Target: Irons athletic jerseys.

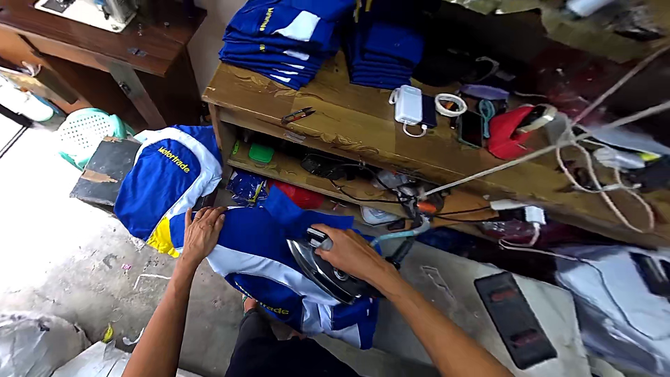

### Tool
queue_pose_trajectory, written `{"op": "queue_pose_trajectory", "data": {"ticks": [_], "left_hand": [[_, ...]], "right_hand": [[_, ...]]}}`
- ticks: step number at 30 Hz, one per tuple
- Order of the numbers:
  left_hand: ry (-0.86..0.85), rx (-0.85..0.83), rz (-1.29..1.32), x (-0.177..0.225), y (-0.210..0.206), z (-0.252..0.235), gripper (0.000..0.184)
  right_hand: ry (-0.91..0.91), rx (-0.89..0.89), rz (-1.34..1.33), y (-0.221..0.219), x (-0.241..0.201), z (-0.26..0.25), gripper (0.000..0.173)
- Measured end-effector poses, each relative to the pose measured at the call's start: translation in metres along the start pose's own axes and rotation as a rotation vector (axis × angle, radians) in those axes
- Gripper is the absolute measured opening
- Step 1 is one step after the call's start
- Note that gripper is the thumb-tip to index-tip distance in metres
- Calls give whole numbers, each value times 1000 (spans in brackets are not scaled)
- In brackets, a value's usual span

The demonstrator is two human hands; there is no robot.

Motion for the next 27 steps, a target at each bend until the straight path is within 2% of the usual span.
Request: {"op": "queue_pose_trajectory", "data": {"ticks": [4,7,9,12,14,16,19,22,23,25,27], "left_hand": [[-7,-2,1,9,6,-2,46],[-83,54,-32,31,10,-7,47],[-127,118,-18,62,8,-8,48],[-134,160,7,129,-9,-10,48],[-80,124,-10,172,-28,-14,53],[68,68,-56,207,-48,-24,72],[286,4,-184,231,-72,-42,93],[414,-45,-330,232,-82,-58,100],[440,-62,-365,232,-83,-60,99],[483,-107,-424,229,-83,-60,83],[516,-159,-472,241,-81,-56,60]], "right_hand": [[-192,52,-100,8,104,78,56],[-348,143,-190,7,196,133,58],[-428,212,-216,4,259,167,54],[-527,328,-249,-4,354,211,50],[-561,400,-273,-13,412,232,47],[-606,424,-274,-21,460,246,48],[-647,432,-250,-32,512,257,49],[-669,468,-281,-39,543,270,47],[-677,480,-308,-38,549,273,47],[-691,489,-337,-41,556,275,53],[-696,495,-354,-42,556,278,71]]}}
Point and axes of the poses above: each hand's wrist, its own z-axis away from the middle knuckle, its own y-axis out of the back of the hand, x = y × z, the point moved 5 cm from there along -z, towards the middle knuckle, and after that the axes turned 4 degrees about z, right-handed, at the moved point
